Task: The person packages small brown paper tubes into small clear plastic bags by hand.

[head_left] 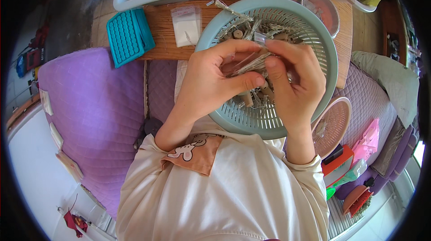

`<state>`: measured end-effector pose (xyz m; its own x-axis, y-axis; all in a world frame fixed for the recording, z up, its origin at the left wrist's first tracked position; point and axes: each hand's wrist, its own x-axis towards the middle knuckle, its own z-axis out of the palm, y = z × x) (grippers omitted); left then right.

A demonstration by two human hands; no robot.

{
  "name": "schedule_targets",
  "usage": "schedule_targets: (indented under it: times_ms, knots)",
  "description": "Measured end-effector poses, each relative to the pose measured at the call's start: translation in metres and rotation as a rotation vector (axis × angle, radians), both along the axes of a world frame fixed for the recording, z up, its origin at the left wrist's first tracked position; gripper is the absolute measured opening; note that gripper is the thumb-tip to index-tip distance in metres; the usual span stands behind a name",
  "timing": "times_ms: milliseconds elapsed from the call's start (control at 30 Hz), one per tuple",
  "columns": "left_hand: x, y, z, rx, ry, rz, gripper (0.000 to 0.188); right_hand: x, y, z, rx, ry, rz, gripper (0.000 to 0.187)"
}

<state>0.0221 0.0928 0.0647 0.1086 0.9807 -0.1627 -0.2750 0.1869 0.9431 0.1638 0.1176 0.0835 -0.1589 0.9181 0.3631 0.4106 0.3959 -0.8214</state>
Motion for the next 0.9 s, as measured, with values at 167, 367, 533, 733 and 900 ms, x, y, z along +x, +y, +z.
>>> schedule_targets:
  times_ms: [167, 367, 533, 733, 900]
  knots:
    - [0.001, 0.001, 0.002, 0.01, 0.1, -0.038, 0.037, 0.01, -0.002, 0.0, -0.012, -0.071, 0.153, 0.016]
    - [0.005, 0.002, -0.002, -0.076, 0.003, -0.017, 0.034, 0.01, -0.007, -0.006, -0.085, -0.073, 0.143, 0.037]
    - [0.008, 0.003, -0.007, 0.208, 0.224, 0.018, 0.037, 0.007, -0.018, -0.02, -0.611, 0.73, 0.25, 0.053]
    - [0.015, -0.005, -0.002, 0.154, 0.144, 0.101, 0.035, 0.011, -0.02, -0.02, -0.65, 0.468, 0.108, 0.03]
    - [0.007, 0.004, -0.004, 0.808, 0.717, 0.371, 0.027, 0.008, -0.018, -0.008, -0.511, 0.35, 0.084, 0.027]
